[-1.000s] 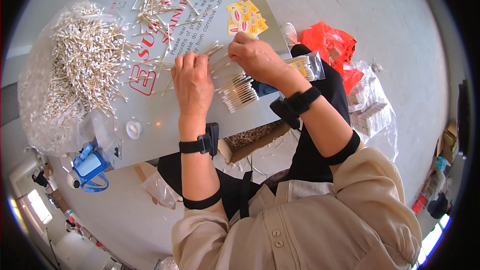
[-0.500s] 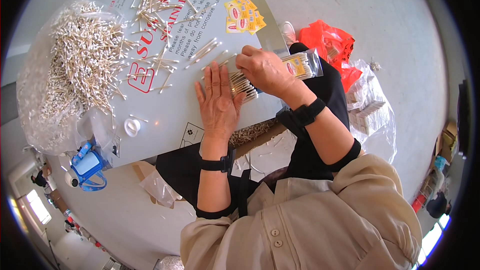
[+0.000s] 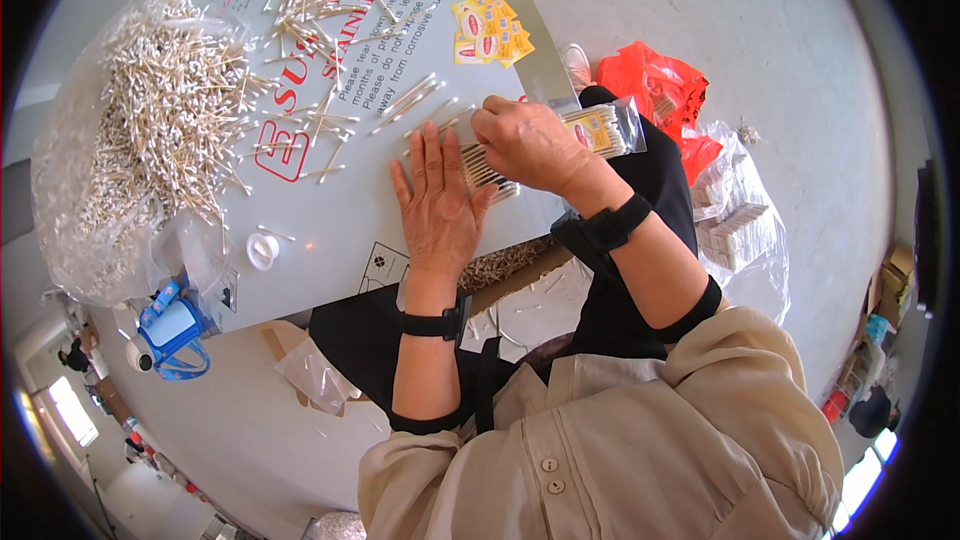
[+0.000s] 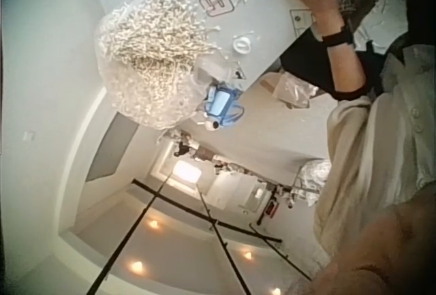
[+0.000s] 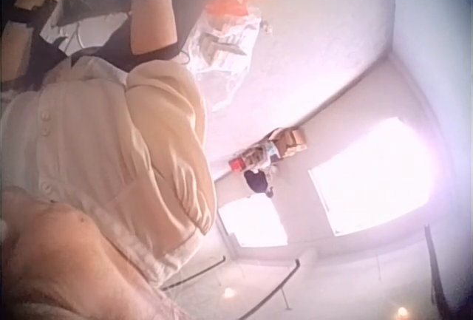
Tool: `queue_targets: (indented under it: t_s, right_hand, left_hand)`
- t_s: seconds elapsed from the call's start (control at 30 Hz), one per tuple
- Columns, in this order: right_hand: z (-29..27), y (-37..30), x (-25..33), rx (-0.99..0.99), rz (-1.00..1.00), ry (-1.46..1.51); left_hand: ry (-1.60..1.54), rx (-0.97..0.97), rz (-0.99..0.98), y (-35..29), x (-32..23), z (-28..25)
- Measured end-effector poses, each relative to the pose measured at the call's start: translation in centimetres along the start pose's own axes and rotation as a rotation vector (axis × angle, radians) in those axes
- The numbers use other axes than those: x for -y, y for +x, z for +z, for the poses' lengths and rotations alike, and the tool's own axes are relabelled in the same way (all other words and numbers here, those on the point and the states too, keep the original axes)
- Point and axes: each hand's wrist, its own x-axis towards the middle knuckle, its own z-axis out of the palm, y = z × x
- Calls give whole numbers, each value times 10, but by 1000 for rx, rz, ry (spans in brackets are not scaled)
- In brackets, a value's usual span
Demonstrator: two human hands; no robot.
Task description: The recorder is seen packaging cotton swabs into plastic bags and arranging them on a table.
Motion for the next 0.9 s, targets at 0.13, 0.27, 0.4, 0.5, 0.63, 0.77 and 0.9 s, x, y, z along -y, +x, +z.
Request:
queue_targets:
  t_s: [0.13, 0.27, 0.4, 0.5, 0.63, 0.77, 0.9]
  right_hand:
    - [2, 1, 12, -43, 53, -81]
    - [7, -1, -1, -43, 138, 42]
    - [6, 4, -4, -46, 67, 0]
    - [-1, 5, -4, 41, 17, -32]
    - [-3, 2, 0, 10, 23, 4]
    - [-3, 2, 4, -4, -9, -42]
    - [0, 3, 3, -2, -22, -94]
  left_hand:
    - [-4, 2, -6, 0, 0, 0]
    - [-7, -7, -1, 2, -2, -1]
    - [24, 32, -15, 0, 0, -1]
    - [11, 25, -14, 1, -1, 0]
    - [-2, -4, -11, 0, -2, 0]
    - [-3, -5, -15, 0, -1, 0]
    - [-3, 0, -18, 1, -1, 0]
